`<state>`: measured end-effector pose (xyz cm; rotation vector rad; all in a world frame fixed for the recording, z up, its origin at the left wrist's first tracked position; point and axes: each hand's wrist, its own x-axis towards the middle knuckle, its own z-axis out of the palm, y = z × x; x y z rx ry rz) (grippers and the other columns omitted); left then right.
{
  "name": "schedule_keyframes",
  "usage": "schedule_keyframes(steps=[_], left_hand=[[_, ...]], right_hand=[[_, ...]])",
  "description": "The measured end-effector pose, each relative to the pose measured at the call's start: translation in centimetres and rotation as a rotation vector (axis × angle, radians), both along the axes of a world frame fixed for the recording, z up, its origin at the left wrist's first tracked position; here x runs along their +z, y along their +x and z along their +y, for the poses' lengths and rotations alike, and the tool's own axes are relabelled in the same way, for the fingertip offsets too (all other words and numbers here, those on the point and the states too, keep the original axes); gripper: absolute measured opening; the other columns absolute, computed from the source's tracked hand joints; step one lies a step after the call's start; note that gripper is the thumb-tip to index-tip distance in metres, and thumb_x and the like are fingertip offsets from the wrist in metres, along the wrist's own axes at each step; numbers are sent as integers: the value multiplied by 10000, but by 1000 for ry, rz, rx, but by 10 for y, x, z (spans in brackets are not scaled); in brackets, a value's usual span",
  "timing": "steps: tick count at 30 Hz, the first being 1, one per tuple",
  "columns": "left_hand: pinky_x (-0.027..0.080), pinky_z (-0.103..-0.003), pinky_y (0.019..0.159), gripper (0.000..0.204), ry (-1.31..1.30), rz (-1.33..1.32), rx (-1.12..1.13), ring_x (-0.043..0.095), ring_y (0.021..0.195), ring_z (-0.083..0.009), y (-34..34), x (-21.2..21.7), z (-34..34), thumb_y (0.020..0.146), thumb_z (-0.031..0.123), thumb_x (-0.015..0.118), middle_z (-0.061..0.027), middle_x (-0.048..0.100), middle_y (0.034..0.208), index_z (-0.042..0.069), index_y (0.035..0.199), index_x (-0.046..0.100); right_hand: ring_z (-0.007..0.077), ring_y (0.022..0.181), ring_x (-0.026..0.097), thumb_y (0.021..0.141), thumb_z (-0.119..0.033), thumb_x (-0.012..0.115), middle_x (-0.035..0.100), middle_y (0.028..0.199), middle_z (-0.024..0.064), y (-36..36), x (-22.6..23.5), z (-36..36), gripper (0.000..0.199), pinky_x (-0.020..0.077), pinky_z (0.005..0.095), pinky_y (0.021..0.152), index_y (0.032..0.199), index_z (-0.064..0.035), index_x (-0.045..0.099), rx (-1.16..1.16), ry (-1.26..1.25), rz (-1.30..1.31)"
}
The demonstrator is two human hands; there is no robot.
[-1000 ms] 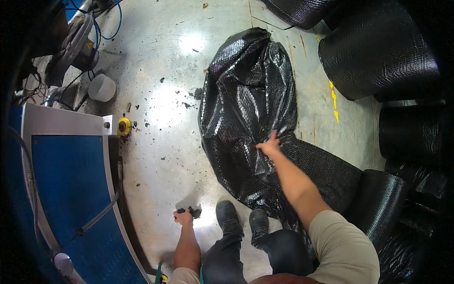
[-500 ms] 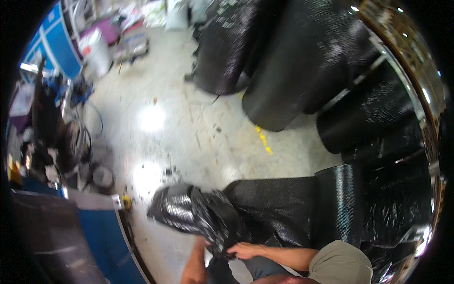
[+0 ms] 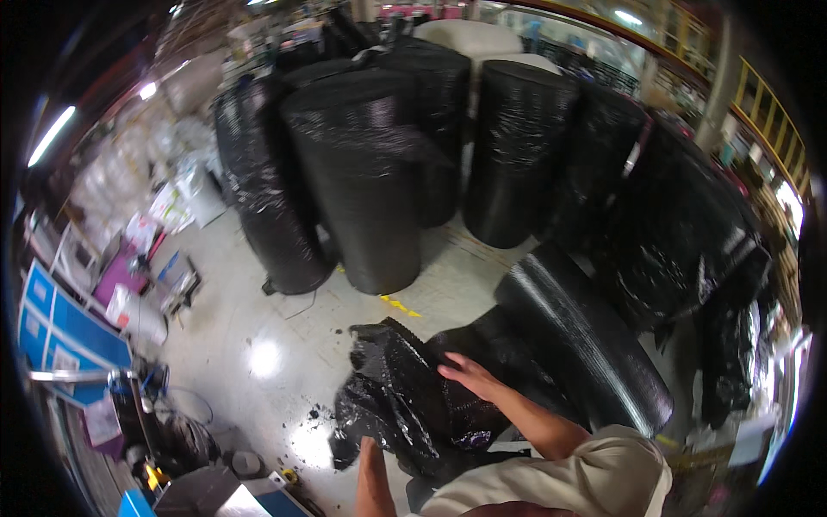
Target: The person places a black mesh roll into a blue industrial machine and uses a white foam block to press it into the feed slot. They then move to a nearby table to perform calculations on a calculator and record the results on a clipboard. Finally, they return to the machine to process another roll of black mesh material.
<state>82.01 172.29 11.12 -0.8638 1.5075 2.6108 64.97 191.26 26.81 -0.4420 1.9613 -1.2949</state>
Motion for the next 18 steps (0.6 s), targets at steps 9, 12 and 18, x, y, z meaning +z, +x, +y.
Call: schedule_keyframes(steps=[9, 12, 18], left_hand=[[630, -397, 894, 566, -72, 113, -218, 741, 1094, -282, -46, 72, 66, 1082, 307, 679, -127, 719, 1363, 43, 1570, 561], [630, -396, 887, 561, -78, 95, -199, 741, 1085, -281, 3, 52, 33, 1082, 303, 679, -127, 720, 1357, 40, 1564, 565], [630, -394, 874, 551, -279, 352, -262, 742, 1067, -280, 65, 39, -50, 1080, 295, 680, -129, 721, 1344, 34, 1554, 573]], right_hand=[[238, 1305, 666, 954, -349, 864, 727, 1442, 109, 10, -18, -4, 591, 509, 397, 1164, 1430, -25, 730, 517, -207, -370], [246, 1266, 687, 875, -301, 887, 757, 1382, 118, 15, -26, -39, 599, 540, 426, 1112, 1411, -72, 746, 398, -57, -129], [374, 1405, 619, 831, -481, 897, 653, 1511, 253, 6, 150, -42, 913, 461, 428, 1208, 1506, 54, 592, 149, -140, 74]])
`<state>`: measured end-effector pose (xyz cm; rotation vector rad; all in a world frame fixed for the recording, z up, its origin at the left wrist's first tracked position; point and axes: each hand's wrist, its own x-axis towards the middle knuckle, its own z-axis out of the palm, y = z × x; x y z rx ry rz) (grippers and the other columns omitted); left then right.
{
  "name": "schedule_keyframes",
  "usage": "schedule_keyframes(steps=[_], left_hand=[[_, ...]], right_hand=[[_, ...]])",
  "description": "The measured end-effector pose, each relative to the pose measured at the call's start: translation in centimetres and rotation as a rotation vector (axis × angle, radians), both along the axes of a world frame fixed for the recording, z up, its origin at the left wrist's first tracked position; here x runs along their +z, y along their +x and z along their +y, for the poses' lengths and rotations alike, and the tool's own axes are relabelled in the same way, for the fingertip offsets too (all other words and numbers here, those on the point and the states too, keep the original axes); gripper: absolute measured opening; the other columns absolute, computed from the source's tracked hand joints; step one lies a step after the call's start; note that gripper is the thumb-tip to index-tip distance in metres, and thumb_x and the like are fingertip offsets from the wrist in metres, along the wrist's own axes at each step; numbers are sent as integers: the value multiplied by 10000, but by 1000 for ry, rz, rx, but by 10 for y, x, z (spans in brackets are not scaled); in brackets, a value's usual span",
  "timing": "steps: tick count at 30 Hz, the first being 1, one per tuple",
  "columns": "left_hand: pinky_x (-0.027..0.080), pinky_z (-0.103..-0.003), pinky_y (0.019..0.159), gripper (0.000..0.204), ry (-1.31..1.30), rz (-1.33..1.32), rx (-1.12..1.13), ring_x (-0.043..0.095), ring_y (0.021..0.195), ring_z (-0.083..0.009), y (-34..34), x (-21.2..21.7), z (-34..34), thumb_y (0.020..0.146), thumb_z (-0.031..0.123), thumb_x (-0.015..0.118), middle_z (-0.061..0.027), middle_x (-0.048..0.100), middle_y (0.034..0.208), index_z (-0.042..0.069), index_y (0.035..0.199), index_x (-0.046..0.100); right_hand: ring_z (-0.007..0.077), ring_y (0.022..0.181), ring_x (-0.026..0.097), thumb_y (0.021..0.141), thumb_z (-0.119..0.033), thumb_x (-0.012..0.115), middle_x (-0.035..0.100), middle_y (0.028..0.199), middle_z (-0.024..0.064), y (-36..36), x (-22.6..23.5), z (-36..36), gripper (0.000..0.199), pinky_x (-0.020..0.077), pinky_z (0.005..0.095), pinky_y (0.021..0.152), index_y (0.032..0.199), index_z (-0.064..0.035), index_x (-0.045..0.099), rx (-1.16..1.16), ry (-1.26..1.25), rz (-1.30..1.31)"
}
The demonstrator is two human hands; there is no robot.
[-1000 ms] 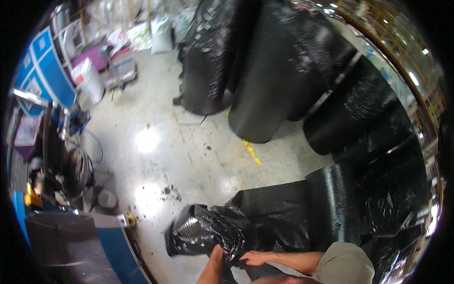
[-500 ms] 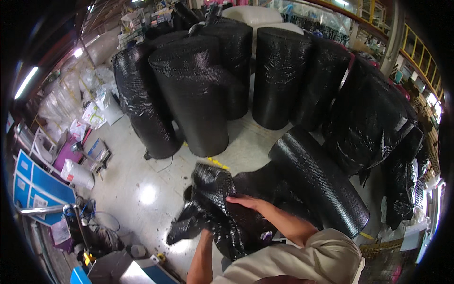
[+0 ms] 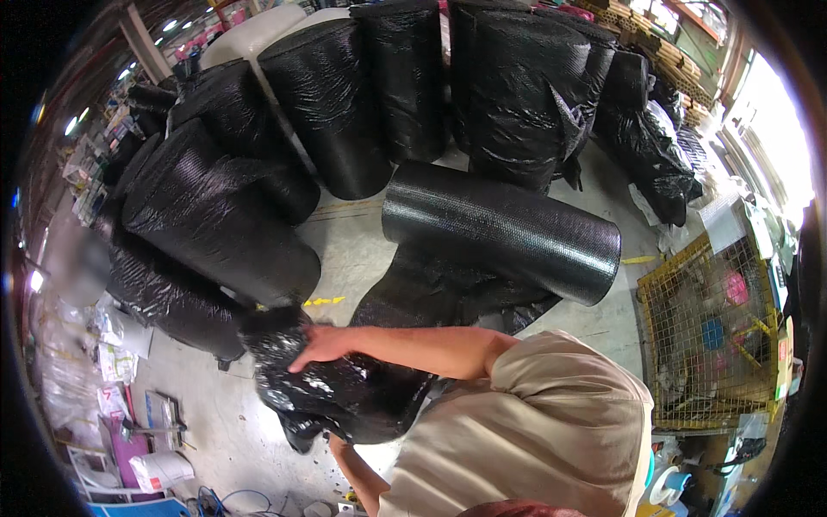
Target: The person places a black mesh roll into a blue industrial machine and uses a white foam block to press it into the feed slot. They then move to a nearby table to perform calculations on a calculator and record the results on a clipboard. Finally, they return to the machine to process another roll of black mesh material.
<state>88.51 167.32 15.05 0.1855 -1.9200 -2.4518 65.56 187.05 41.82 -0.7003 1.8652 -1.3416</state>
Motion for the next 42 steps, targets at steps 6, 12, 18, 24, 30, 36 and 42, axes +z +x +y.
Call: schedule_keyframes(steps=[6, 12, 18, 24, 30, 36, 42], left_hand=[[622, -379, 726, 716, 265, -11, 457, 690, 862, -231, 85, 119, 2, 930, 59, 721, -151, 682, 1211, 98, 1601, 477], [586, -374, 920, 754, 24, -108, 861, 676, 1077, -210, 236, 169, 18, 859, 94, 837, -112, 686, 1197, 142, 1564, 573], [532, -379, 1069, 798, -237, -170, 1235, 663, 1187, -229, 360, 218, 59, 836, 102, 836, -113, 702, 1322, 174, 1582, 561], [572, -378, 1027, 907, -757, -229, 1724, 729, 1115, -257, 517, 255, 8, 732, 205, 857, -118, 742, 1247, 217, 1592, 572], [357, -482, 1300, 1381, -789, -853, 2433, 342, 1613, -464, 672, 291, 10, 795, 372, 977, -334, 244, 1759, 103, 1772, 39], [375, -546, 1284, 1599, -432, -284, 2091, 246, 1661, -453, 536, 205, 75, 685, 452, 1060, -278, 132, 1825, 110, 1781, -52], [217, -586, 1346, 1749, -154, 243, 1763, 206, 1671, -466, 400, 213, 84, 597, 454, 1095, -287, 179, 1811, 250, 1762, -194]], right_hand=[[404, 1437, 592, 809, -553, 906, 652, 1512, 263, 48, 145, -71, 983, 426, 435, 1265, 1521, 40, 580, -18, -207, 351], [310, 1442, 586, 964, -374, 728, 638, 1545, 200, 65, 191, -174, 716, 413, 402, 1269, 1544, 22, 587, 261, -637, 468], [216, 1448, 579, 1119, -194, 550, 624, 1577, 137, 147, 227, -314, 492, 401, 369, 1274, 1567, 5, 595, 600, -978, 423], [253, 1375, 628, 1080, -165, 622, 662, 1513, 138, 289, 254, -346, 485, 447, 406, 1230, 1525, 27, 617, 761, -1449, 680], [240, 1281, 662, 1041, -178, 673, 704, 1406, 124, 367, 261, -393, 443, 475, 388, 1172, 1438, 19, 668, 927, -1399, 469], [228, 1188, 696, 1002, -191, 723, 745, 1298, 109, 458, 212, -394, 403, 503, 370, 1114, 1351, 11, 718, 1282, -1200, 195], [215, 1095, 731, 964, -204, 773, 787, 1191, 95, 555, 123, -321, 364, 531, 353, 1056, 1264, 3, 769, 1824, -726, -158]])
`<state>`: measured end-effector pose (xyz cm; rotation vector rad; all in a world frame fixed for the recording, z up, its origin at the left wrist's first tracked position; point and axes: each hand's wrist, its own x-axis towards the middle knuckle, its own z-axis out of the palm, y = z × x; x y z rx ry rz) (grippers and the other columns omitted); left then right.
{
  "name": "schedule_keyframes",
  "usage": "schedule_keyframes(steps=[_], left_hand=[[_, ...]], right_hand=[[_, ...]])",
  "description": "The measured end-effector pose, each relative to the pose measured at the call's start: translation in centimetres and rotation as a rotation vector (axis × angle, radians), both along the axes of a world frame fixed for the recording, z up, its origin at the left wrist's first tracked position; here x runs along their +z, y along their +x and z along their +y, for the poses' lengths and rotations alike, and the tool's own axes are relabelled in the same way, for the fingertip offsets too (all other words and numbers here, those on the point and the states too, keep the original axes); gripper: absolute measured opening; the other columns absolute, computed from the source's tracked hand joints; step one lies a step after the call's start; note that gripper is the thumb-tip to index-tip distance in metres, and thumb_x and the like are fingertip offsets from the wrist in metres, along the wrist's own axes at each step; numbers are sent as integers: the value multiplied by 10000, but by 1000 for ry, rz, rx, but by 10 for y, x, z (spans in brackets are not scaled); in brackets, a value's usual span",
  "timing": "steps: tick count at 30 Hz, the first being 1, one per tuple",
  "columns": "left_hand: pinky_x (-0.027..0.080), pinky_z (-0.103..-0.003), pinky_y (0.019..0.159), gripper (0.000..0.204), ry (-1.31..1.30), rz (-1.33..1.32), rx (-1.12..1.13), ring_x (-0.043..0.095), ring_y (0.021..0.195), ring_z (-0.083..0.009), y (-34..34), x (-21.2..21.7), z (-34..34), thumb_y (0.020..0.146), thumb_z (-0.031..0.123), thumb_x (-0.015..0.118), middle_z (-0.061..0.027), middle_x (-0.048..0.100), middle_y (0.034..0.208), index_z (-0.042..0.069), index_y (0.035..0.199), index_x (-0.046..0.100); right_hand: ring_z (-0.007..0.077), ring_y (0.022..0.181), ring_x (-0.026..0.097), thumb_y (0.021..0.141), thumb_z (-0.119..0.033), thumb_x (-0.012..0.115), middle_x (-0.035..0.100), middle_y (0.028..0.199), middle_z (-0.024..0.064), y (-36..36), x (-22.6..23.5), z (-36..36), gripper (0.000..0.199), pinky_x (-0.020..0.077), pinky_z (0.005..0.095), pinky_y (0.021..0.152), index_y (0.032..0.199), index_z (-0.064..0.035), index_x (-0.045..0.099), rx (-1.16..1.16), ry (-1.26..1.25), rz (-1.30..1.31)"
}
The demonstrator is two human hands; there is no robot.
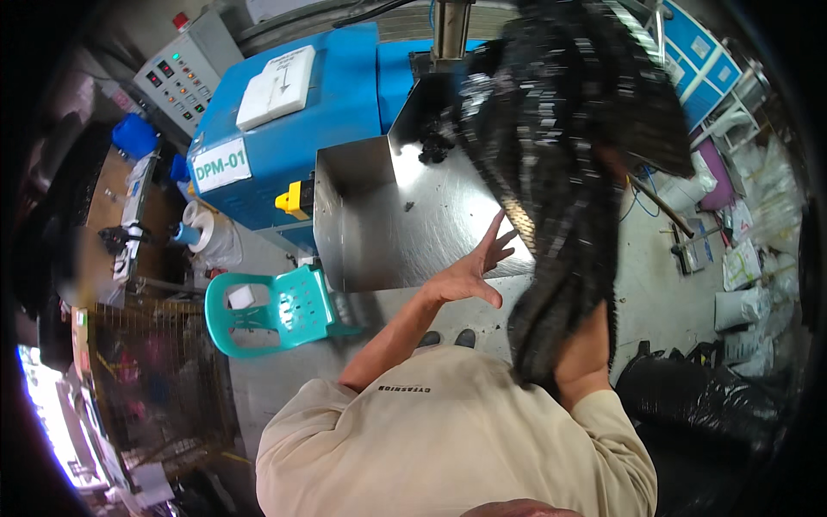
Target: The person places a black mesh roll into a blue industrial machine and uses a white foam block to press it into the feed slot. They then move to a nearby table to perform calculations on a calculator and record the results on a clipboard. Finally, they return to the machine to process another roll of black mesh material.
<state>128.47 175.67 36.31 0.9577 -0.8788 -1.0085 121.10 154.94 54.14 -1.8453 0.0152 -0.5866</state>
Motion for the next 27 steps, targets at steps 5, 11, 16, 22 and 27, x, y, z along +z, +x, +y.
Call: schedule_keyframes(steps=[5, 11, 16, 22, 27], left_hand=[[440, -437, 1233, 1138, -42, 457, 70, 589, 1436, -279, -9, -30, -12, 782, 29, 902, -172, 591, 1572, 65, 1729, 273], [504, -497, 1201, 633, 205, 895, 413, 646, 1399, -304, -15, -97, 11, 963, -136, 511, -150, 668, 1494, 63, 1564, 511], [557, -320, 997, 368, 167, 290, 604, 689, 1125, -138, 47, -15, 2, 1048, -77, 621, -54, 757, 1267, 32, 1396, 671], [589, -341, 905, 308, 22, 383, 699, 725, 1041, -175, 124, 35, -27, 1073, -17, 578, -95, 771, 1192, 4, 1365, 674], [619, -377, 783, 322, 258, 774, 658, 751, 908, -222, 131, -24, -7, 1036, 68, 597, -146, 764, 1126, -41, 1331, 666]], right_hand=[[204, 1017, 759, 931, -214, 815, 822, 1101, 83, 142, -113, 7, 334, 554, 338, 1007, 1191, -4, 812, 209, 493, 85], [212, 976, 774, 831, -204, 902, 838, 1096, 104, 200, -280, 36, 389, 584, 356, 917, 1139, 23, 830, -150, 547, 210], [171, 938, 759, 848, -183, 943, 836, 1095, 119, 257, -120, 46, 360, 581, 340, 871, 1091, 56, 825, -56, 475, 28], [177, 906, 758, 863, -108, 896, 830, 1039, 65, 325, -42, 4, 269, 579, 327, 861, 1086, 20, 816, -135, 410, -119], [171, 984, 740, 884, -29, 846, 822, 1125, 73, 313, -177, 15, 322, 562, 321, 910, 1197, 16, 785, -202, 398, 24]])
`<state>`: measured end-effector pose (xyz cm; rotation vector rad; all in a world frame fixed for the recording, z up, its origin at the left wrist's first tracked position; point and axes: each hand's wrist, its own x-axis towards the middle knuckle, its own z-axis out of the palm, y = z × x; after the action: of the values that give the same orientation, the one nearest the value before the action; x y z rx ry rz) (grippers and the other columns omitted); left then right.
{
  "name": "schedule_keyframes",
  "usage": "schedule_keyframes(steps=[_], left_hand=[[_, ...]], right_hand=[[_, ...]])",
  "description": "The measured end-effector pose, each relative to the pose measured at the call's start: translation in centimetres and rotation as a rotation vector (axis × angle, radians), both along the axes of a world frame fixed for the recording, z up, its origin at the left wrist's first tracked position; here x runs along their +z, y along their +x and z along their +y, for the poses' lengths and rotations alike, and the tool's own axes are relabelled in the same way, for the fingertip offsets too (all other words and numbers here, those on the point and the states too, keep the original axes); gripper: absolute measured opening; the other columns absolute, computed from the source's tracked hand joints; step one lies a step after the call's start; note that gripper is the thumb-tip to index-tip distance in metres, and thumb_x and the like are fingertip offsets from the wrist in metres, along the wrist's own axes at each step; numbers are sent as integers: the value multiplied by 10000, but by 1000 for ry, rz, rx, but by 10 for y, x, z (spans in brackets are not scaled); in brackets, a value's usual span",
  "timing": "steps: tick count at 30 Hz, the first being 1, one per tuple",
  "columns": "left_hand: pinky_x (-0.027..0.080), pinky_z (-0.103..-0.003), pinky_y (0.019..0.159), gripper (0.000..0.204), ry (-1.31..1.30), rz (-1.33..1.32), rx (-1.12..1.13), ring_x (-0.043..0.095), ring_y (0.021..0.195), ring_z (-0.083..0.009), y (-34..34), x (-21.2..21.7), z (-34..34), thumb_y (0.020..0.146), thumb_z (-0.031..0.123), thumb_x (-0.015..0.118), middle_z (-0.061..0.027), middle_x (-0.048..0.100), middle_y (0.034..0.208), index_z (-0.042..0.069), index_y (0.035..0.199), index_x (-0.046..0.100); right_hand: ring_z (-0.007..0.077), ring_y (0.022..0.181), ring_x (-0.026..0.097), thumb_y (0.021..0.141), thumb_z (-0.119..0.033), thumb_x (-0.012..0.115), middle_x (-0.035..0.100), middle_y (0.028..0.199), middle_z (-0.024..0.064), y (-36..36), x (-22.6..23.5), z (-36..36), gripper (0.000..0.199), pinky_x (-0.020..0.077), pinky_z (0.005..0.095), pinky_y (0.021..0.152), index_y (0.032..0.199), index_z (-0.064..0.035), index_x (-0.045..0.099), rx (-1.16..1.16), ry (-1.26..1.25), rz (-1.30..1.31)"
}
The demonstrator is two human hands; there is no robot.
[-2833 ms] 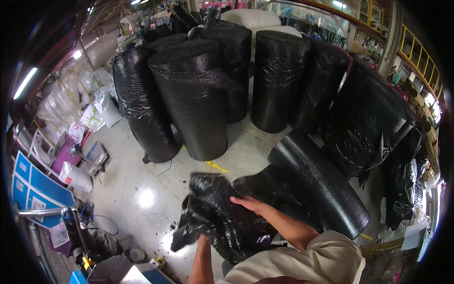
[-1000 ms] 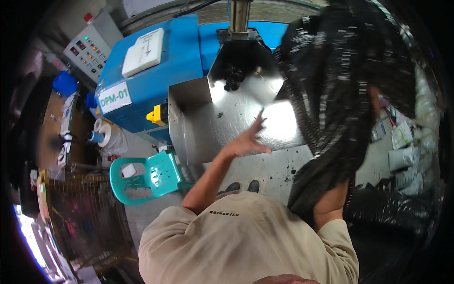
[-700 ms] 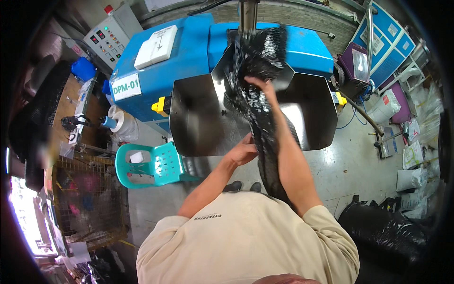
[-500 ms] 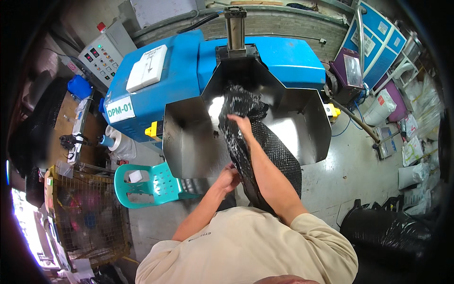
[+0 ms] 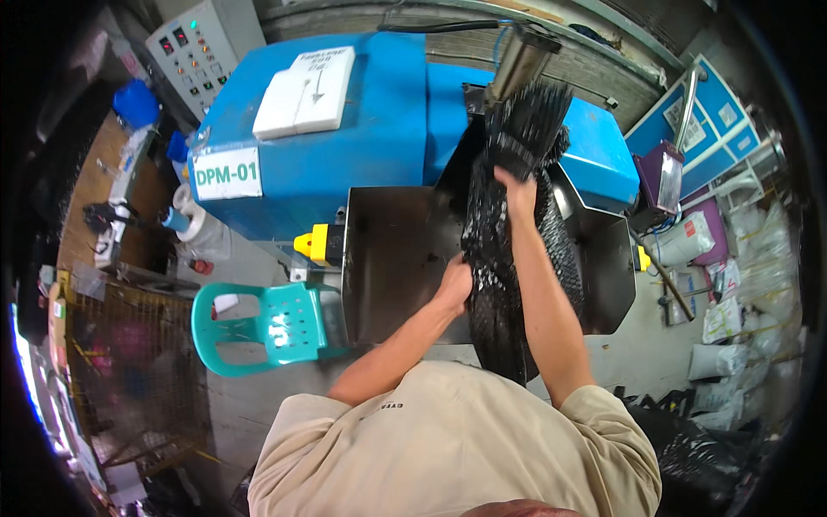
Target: The person places a black mesh roll into a blue industrial machine and uses a white foam block to press it into the feed slot. They then move to a nearby table to perform calculations on a calculator and record the results on a clipboard. Finally, they return to the machine to process another roll of black mesh material.
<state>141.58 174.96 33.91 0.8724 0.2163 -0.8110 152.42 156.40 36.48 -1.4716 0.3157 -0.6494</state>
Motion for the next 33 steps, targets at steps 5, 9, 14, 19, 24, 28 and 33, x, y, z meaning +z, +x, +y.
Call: schedule_keyframes(steps=[5, 9, 14, 19, 24, 28, 33], left_hand=[[619, -392, 805, 361, 101, 122, 56, 751, 906, -248, -13, -77, 20, 1007, 71, 570, -161, 765, 1117, -61, 1329, 664], [572, -449, 995, 479, 281, 17, 196, 705, 1172, -324, -8, -150, 15, 981, 70, 503, -227, 736, 1284, -60, 1421, 637], [507, -437, 1089, 585, 451, -67, 87, 653, 1326, -370, -3, -177, 14, 963, 73, 487, -269, 687, 1437, -38, 1531, 578], [501, -431, 1090, 500, 594, -220, -10, 683, 1285, -379, -25, -104, 48, 973, 126, 590, -266, 738, 1368, -40, 1437, 673], [498, -430, 1120, 527, 685, -305, -141, 692, 1305, -397, -38, -113, 49, 963, 89, 586, -287, 736, 1370, -42, 1470, 642], [505, -443, 1124, 555, 693, -510, -160, 674, 1330, -432, -43, -92, 48, 963, 102, 598, -300, 717, 1391, -44, 1498, 608], [518, -487, 1113, 554, 584, -752, -353, 659, 1313, -475, -44, -89, 22, 922, 109, 645, -319, 698, 1384, -51, 1452, 628]], right_hand=[[342, 973, 754, 935, -101, 796, 801, 1115, 224, -44, -79, -5, 482, 580, 436, 918, 1399, -2, 713, 195, -687, 949], [428, 1204, 692, 896, -133, 761, 750, 1260, 236, 2, 31, 44, 385, 543, 478, 1074, 1265, -24, 749, 54, -1227, 516], [384, 1421, 579, 893, -292, 808, 636, 1517, 188, 121, 101, 156, 587, 459, 518, 1193, 1423, -77, 675, 243, -1340, -325], [443, 1502, 503, 825, -599, 877, 445, 1656, 308, 205, 74, 248, 994, 420, 604, 1208, 1582, -54, 533, 237, -1600, 64], [414, 1007, 790, 920, -463, 783, 793, 1129, 238, 278, 68, 217, 533, 641, 529, 799, 1189, -9, 712, 295, -1517, 23], [397, 976, 789, 993, -376, 668, 794, 1043, 238, 218, 127, 176, 381, 631, 537, 780, 1161, -38, 713, 165, -1261, 5], [26, 730, 471, 1060, -275, 728, 592, 851, -78, 10, 192, -38, 252, 371, 237, 630, 1163, -50, 777, -11, -541, -185]])
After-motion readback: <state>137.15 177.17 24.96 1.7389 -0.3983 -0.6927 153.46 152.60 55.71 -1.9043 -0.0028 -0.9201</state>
